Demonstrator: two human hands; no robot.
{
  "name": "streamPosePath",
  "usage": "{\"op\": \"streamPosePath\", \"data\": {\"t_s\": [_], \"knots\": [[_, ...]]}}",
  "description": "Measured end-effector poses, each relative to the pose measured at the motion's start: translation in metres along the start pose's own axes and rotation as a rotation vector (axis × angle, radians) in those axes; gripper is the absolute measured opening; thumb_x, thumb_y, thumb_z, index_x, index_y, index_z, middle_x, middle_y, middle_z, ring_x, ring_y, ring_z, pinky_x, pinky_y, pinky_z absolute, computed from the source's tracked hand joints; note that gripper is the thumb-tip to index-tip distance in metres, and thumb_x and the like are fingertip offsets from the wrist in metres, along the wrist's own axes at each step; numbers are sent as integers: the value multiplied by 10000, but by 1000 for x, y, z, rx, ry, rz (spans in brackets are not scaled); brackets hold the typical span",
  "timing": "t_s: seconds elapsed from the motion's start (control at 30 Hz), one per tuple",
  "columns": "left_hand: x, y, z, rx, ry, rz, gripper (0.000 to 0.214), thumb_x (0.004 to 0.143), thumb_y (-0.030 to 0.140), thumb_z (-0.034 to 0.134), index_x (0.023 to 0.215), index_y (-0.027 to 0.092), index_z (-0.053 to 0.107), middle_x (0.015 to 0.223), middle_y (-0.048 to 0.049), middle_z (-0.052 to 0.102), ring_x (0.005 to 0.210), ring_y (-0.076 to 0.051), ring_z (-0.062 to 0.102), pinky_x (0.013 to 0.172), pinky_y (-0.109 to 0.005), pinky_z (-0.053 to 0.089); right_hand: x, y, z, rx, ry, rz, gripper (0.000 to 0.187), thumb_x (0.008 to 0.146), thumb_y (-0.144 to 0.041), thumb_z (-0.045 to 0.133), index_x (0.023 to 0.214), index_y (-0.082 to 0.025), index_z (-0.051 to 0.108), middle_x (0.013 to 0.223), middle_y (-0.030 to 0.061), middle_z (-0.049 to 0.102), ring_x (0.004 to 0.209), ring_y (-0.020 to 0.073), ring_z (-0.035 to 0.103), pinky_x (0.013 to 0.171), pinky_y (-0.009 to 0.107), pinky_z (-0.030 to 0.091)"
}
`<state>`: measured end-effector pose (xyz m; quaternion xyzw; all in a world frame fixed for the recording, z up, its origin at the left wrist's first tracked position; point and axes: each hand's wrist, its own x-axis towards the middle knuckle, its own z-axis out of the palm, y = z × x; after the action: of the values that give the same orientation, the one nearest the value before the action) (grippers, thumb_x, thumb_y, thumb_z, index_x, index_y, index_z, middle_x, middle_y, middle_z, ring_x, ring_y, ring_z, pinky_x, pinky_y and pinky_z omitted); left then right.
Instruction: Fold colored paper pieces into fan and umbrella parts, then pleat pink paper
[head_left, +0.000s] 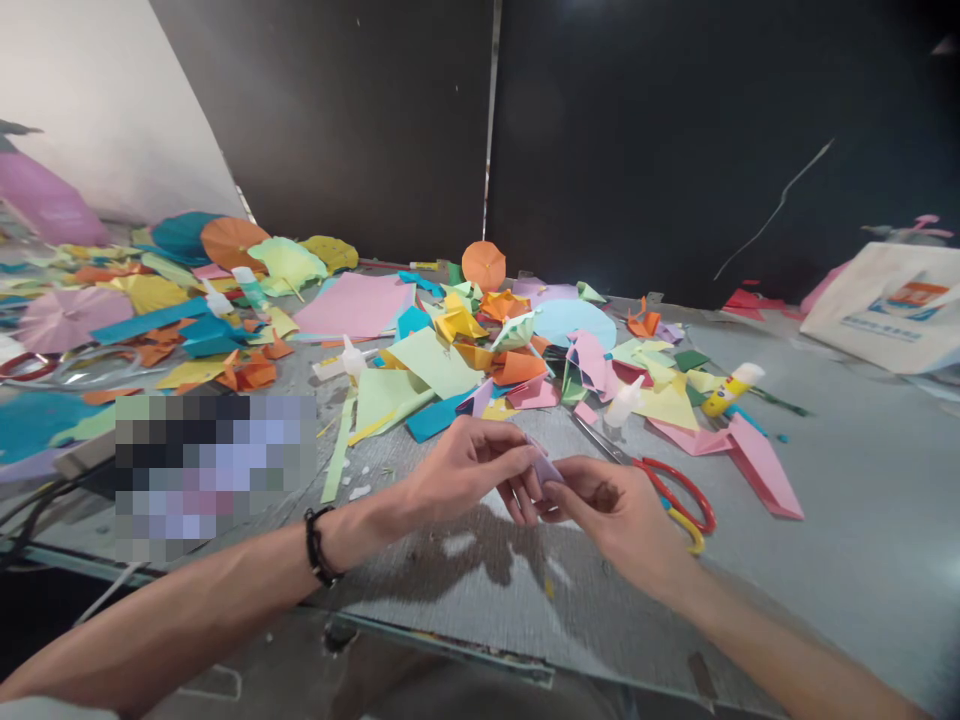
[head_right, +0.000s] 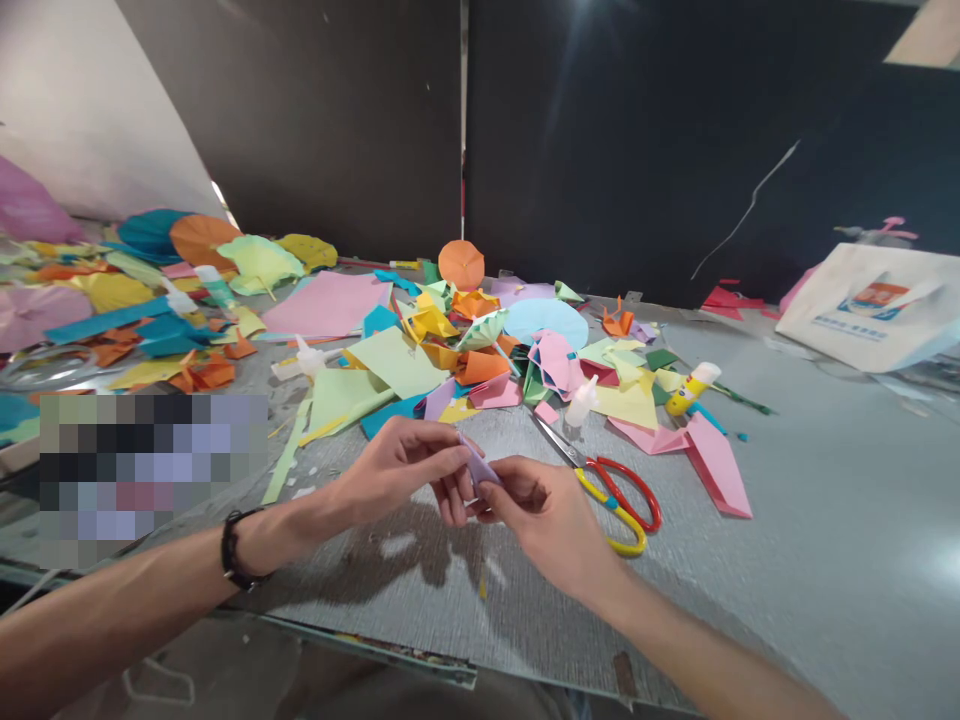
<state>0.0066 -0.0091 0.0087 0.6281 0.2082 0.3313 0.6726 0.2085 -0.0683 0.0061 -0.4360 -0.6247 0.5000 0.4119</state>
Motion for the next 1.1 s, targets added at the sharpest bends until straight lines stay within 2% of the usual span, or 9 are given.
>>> {"op": "streamPosePath", "data": {"t_s": [0.13,0.2,0.33,0.4,0.47,0.57,0.7,0.87,1.1], "knots": [[0,2,-5,-13,-83,-27,359,994,426,665,929,82,746,762,-100,764,598,-174,750,567,-253,635,-1,-4,-1,-21,-62,-29,291,1013,-460,650,1043,-187,747,915,55,791,843,207,780,770,317,662],[-2,2,-6,14,-94,-26,349,995,430,664,971,91,748,770,-95,768,597,-172,747,570,-256,635,-4,-3,-1,-141,6,-104,261,1002,-438,669,1085,-203,743,935,47,791,846,204,776,764,304,650],[-5,-1,-3,101,-46,8,324,969,431,705,983,109,743,754,-76,758,614,-170,743,596,-257,631,-12,3,3,-491,254,-319,239,926,-321,768,1147,-244,717,1023,18,794,898,206,769,825,304,624],[-6,-3,-2,128,-22,11,334,951,444,726,955,111,738,716,-65,743,595,-165,732,576,-248,617,-15,4,6,-584,295,-411,175,958,-273,722,1131,-247,711,1006,6,799,888,197,775,823,291,618],[-6,-6,-1,129,-2,-9,351,935,465,741,926,114,729,676,-49,725,556,-156,714,534,-234,596,-16,3,7,-590,271,-450,117,1000,-243,657,1105,-241,710,954,-2,804,831,180,783,791,265,620],[-5,-7,-3,126,16,-47,366,914,481,758,890,118,716,661,-33,706,515,-140,689,481,-209,555,-16,0,6,-540,234,-426,115,1014,-222,614,1059,-231,720,899,-1,800,755,170,778,731,244,623],[-6,-2,-6,204,-29,-56,348,943,472,721,886,129,714,610,10,649,448,-91,601,425,-172,466,-15,-3,4,-454,193,-340,146,1007,-216,591,1017,-227,736,847,-1,787,722,166,763,663,229,614],[-7,6,-6,321,-53,-11,331,972,425,683,834,127,723,559,41,559,429,-48,470,431,-159,382,-14,-3,6,-375,178,-286,86,985,-238,628,986,-217,711,860,10,779,747,162,766,686,219,623],[-6,7,1,389,-24,47,287,943,351,678,773,124,720,605,2,617,529,-85,521,498,-186,401,-15,1,8,-312,165,-221,83,995,-284,666,958,-213,688,836,15,780,751,171,778,686,224,618]]}}
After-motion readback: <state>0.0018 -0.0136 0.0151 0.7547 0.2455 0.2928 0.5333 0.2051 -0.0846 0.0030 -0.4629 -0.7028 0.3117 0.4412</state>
